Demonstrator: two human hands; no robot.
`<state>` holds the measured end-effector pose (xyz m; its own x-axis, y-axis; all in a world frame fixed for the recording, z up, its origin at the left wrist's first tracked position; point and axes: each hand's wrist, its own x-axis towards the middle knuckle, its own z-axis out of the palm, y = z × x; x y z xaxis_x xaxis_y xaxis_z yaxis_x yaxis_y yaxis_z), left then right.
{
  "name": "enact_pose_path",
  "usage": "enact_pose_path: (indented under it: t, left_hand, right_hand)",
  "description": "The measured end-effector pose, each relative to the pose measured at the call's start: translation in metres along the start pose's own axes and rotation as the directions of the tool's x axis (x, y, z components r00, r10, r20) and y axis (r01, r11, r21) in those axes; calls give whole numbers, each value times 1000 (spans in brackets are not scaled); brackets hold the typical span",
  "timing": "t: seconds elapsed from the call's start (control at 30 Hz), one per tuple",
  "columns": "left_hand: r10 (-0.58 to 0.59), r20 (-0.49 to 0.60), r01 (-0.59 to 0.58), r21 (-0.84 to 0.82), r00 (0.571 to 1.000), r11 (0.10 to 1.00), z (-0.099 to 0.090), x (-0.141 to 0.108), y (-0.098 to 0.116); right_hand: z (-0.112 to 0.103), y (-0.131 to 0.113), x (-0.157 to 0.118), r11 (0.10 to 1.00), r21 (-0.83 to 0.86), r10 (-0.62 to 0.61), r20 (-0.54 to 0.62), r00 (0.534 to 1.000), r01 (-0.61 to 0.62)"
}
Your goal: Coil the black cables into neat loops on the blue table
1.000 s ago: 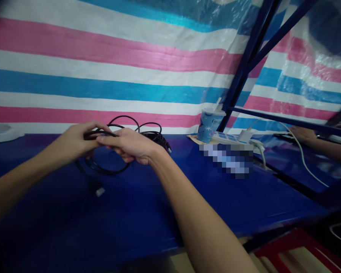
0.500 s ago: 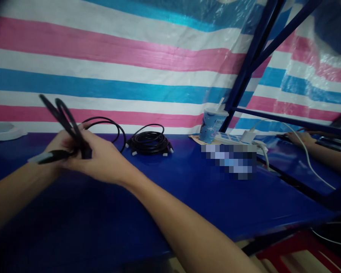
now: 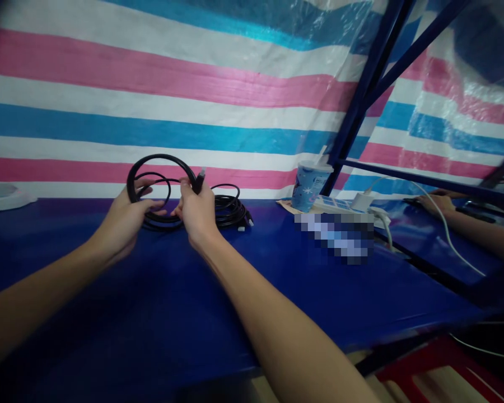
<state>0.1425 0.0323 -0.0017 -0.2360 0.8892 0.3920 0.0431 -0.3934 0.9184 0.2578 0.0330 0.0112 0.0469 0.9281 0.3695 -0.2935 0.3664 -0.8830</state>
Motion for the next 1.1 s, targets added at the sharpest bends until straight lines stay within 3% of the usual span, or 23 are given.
enact_pose_path:
  t: [0.07,0.17,0.23,0.33,0.43,0.53,0.67,0.73,0.83,0.9,0.93,0.97,1.03,1.1]
  left_hand:
    - [-114,52,123,-213,992,969,3,-3,3]
    - [-96,155,143,-330,983,933,1,-9,15]
    - [-51,290,144,-310,956,940,-2,-13,23]
    - [-68,474,174,-182,878,968,-6,-17,30]
    - [-73,412,106,-58,908,993,-8,-14,29]
    - [31,329,-44,32,944,999,-12,-7,25]
    - [170,182,-193,115,969,975,-17,-1,21]
    - [290,96,-305,252,952,919,-19,0,19]
    - [421,19,-386,437,907,812,-18,1,13]
    - [337,-87,-285,365,937,886,-16,1,10]
    - [198,-128,-163,244,972,956,-15,0,9]
    - [11,-104,-2,81,995,997,-13,0,9]
    - [-271,127,293,-216,954,931,-9,-4,12]
    - [-270,366,404,-365,891,839,-4,-10,17]
  right_hand:
    - [-3,4,4,998,-69,-7,-2,1000,7]
    - [-12,9,11,981,-192,7,12,1000,-4]
    - [-20,11,14,961,-273,58,65,996,-38]
    - [-30,12,16,918,-394,117,142,983,-53]
    - [-34,7,13,881,-474,52,106,993,4]
    - [-29,0,9,883,-466,-42,43,998,57]
    - [-17,-4,4,945,-322,-13,118,993,51]
    - [-12,-3,3,973,-231,8,121,993,20]
    - [-12,-5,7,993,-119,4,-9,1000,-5]
    - [-17,-10,11,997,-72,-9,-105,994,1]
    - [-21,-13,13,998,-61,-12,-139,990,3]
    - [-24,-15,15,998,-60,-12,-160,987,3]
    - [-28,-15,17,996,-85,-8,-168,986,-6]
    - [-29,-9,17,989,-147,-14,-144,989,-8]
